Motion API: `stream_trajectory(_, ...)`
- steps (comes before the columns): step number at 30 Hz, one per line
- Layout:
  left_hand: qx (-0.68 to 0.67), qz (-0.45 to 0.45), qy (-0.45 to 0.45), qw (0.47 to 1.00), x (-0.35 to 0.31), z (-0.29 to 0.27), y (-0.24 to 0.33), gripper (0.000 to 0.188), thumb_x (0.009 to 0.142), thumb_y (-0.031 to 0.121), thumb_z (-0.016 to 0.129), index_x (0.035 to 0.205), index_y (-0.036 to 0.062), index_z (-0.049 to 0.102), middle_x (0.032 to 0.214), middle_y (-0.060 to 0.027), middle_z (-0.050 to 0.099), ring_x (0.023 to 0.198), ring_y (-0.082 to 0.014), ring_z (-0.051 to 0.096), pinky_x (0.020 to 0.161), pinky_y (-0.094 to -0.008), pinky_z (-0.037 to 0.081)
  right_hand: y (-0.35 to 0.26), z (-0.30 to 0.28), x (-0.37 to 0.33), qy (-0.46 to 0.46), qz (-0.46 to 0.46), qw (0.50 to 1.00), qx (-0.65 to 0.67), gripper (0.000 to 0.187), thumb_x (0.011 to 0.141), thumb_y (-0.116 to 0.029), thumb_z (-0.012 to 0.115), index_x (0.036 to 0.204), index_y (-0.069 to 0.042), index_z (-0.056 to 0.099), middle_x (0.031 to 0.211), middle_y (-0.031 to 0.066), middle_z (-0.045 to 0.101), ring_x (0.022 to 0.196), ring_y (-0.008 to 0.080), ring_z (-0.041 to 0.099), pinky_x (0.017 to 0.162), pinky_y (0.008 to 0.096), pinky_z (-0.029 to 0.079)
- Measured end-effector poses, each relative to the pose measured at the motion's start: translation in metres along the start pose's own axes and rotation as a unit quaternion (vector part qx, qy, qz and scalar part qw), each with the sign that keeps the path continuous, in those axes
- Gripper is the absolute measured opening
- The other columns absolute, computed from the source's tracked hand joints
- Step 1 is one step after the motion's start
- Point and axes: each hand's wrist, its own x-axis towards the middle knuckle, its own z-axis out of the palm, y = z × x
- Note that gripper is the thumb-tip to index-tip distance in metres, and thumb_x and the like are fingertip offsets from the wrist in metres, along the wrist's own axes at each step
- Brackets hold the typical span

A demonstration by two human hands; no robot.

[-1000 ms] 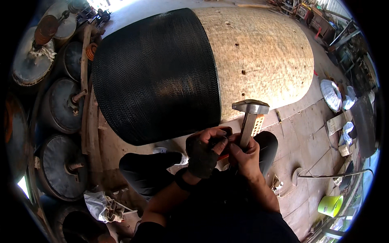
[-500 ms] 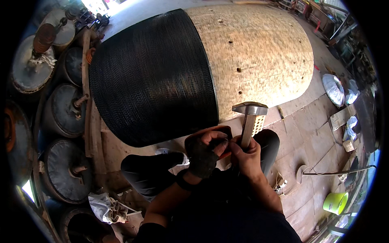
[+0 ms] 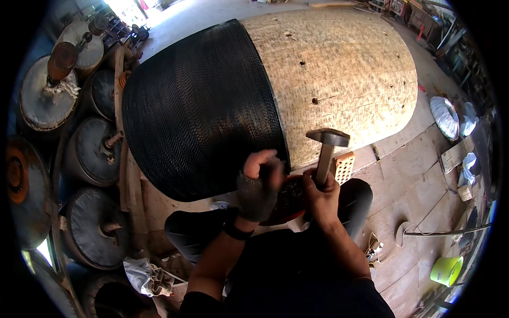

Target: The person hammers small nails into a black mesh material wrapped around a large cylindrical wooden object.

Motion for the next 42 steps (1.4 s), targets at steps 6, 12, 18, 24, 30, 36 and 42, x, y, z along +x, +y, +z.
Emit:
stream_trajectory(6,0.079,0.091,0.019,0.993,0.042,0.005,-0.036,0.038,0.095,-0.001,0.064,0.132,0.0038,0.056,0.105,-0.0086,0.067,0.096,-0.0171,0.064,0.089,-0.0346,0.053,0.030,0.033,0.044,0.004,-0.050,0.998,0.027,0.022,0.095,-0.003,0.069,0.116,0.003,0.065,0.092,0.0005,0.069,0.083,0.0051,0.059,0.074,0.0242,0.050)
stream_trajectory(12,0.148,0.110,0.016,0.983,0.049,0.013,-0.055,0.040,0.097,0.003,0.067,0.135,0.0007,0.054,0.109,-0.0106,0.069,0.100,-0.0200,0.067,0.091,-0.0342,0.053,0.038,0.042,0.054,0.005,-0.023,0.999,0.044,0.023,0.095,-0.003,0.069,0.116,0.003,0.064,0.095,0.0010,0.069,0.085,0.0054,0.060,0.074,0.0249,0.051)
stream_trajectory(18,0.200,0.129,0.004,0.971,0.052,0.014,-0.066,0.044,0.094,-0.001,0.067,0.136,-0.0007,0.054,0.106,-0.0110,0.070,0.099,-0.0215,0.069,0.090,-0.0350,0.054,0.028,0.046,0.059,-0.015,-0.016,0.999,0.034,0.019,0.094,-0.002,0.069,0.112,0.002,0.064,0.095,0.0028,0.070,0.086,0.0061,0.061,0.075,0.0253,0.052)
stream_trajectory(24,0.202,0.123,0.006,0.972,0.055,0.016,-0.068,0.046,0.091,-0.005,0.066,0.136,-0.0005,0.055,0.104,-0.0105,0.072,0.095,-0.0211,0.070,0.089,-0.0355,0.054,0.019,0.044,0.069,-0.040,-0.017,0.999,0.025,0.018,0.093,-0.001,0.069,0.110,0.002,0.064,0.096,0.0047,0.072,0.085,0.0076,0.065,0.075,0.0256,0.053)
stream_trajectory(30,0.269,0.141,-0.022,0.953,0.066,0.016,-0.046,0.048,0.089,-0.005,0.066,0.136,0.0011,0.058,0.095,-0.0092,0.073,0.091,-0.0221,0.071,0.087,-0.0389,0.053,0.014,0.045,0.071,-0.017,-0.033,0.999,0.014,0.011,0.092,-0.001,0.070,0.101,-0.001,0.063,0.082,-0.0028,0.065,0.074,0.0037,0.058,0.067,0.0221,0.048)
stream_trajectory(36,0.367,0.203,-0.045,0.907,0.074,0.016,-0.041,0.053,0.088,-0.002,0.066,0.139,0.0044,0.058,0.088,-0.0084,0.071,0.082,-0.0240,0.070,0.084,-0.0417,0.053,0.024,0.043,0.071,-0.009,-0.027,1.000,-0.006,0.020,0.092,-0.004,0.072,0.109,0.002,0.065,0.093,0.0034,0.071,0.082,0.0075,0.063,0.074,0.0263,0.053)
stream_trajectory(42,0.340,0.155,-0.093,0.923,0.082,0.018,-0.028,0.060,0.086,-0.002,0.066,0.143,0.0048,0.052,0.087,-0.0084,0.068,0.077,-0.0255,0.068,0.080,-0.0450,0.053,0.030,0.040,0.073,0.008,-0.054,0.995,-0.078,0.024,0.092,-0.014,0.075,0.108,0.002,0.064,0.085,0.0101,0.071,0.075,0.0123,0.064,0.068,0.0313,0.053)
